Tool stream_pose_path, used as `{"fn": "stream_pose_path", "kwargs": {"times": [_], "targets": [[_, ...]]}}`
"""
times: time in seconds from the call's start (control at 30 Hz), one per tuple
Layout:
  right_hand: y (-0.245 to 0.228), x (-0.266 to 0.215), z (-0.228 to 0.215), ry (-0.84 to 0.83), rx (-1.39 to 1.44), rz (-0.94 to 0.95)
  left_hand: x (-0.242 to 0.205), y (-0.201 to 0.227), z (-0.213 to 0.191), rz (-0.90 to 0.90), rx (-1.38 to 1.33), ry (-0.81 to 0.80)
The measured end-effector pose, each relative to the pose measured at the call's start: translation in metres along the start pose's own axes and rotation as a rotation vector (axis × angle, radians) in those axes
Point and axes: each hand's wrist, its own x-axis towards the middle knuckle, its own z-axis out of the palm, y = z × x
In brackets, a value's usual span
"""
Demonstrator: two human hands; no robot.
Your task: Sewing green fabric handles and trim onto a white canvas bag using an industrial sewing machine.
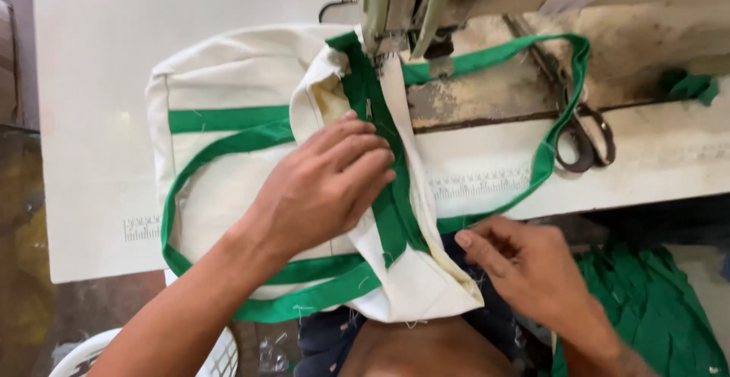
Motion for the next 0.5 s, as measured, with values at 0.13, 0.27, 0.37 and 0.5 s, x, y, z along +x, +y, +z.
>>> {"fn": "stream_pose_path", "kwargs": {"times": [0.13,0.27,0.37,0.5], "targets": [[0.039,-0.021,0.046,-0.179,0.277,0.216,-0.010,0.025,0.014,0.077,-0.025,-0.018],[0.048,-0.019,0.069,-0.193,0.570,0.119,-0.021,0.026,0.027,0.092,-0.042,-0.103],[0.039,-0.021,0.079,-0.141,0.739,0.067,-0.028,0.027,0.025,0.063,-0.066,-0.163],[0.028,-0.036,0.072,-0.062,0.458,0.066,-0.031,0.030,0.027,0.043,-0.066,-0.210]]}}
